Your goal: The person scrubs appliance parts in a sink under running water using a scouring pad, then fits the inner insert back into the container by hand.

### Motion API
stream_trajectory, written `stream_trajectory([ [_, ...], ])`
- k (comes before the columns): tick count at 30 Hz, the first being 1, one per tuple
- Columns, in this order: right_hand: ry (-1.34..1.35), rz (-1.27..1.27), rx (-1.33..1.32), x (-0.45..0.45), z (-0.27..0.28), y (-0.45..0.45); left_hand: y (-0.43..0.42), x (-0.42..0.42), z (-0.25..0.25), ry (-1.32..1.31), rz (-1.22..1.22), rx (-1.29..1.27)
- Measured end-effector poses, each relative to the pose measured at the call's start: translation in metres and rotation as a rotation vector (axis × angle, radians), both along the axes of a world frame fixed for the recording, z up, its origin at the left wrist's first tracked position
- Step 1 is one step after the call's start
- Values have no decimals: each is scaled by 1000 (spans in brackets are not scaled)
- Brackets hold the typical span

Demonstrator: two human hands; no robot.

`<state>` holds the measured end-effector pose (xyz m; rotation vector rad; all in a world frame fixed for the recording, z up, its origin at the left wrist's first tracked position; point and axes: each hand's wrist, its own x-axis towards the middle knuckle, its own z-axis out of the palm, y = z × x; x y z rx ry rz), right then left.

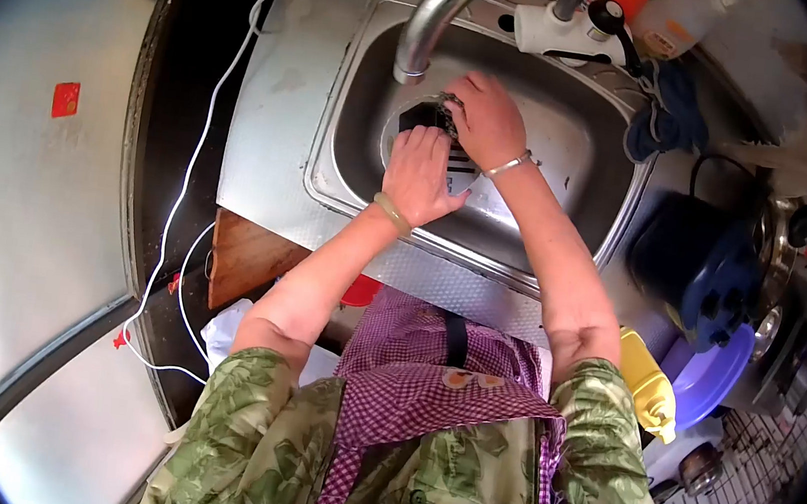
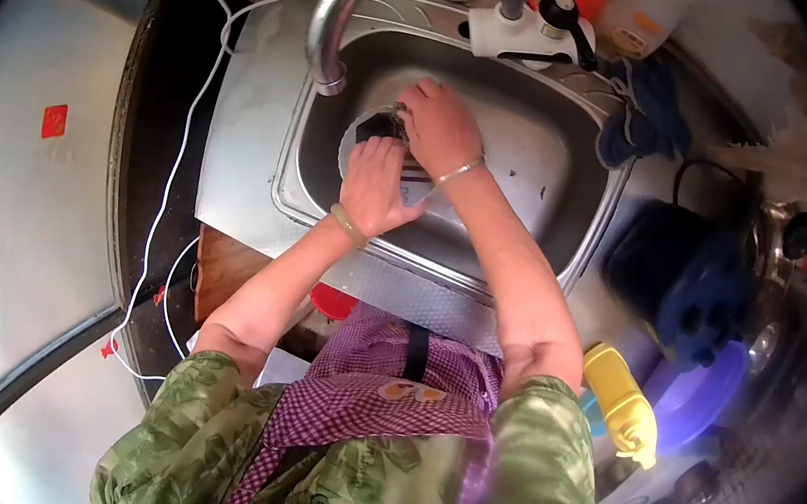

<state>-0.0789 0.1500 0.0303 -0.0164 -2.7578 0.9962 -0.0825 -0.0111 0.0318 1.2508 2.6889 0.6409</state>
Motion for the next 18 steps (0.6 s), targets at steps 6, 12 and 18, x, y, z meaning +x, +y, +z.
stream_trajectory([
  [6,60,-58,-39,81,-4,-5,1,-1,-1,-59,-39,69],
  [12,4,-119,-39,0,-12,10,-4,1,1,-33,-23,107],
  [18,50,-156,-13,89,-8,-5,0,-10,1,-62,-293,84],
])
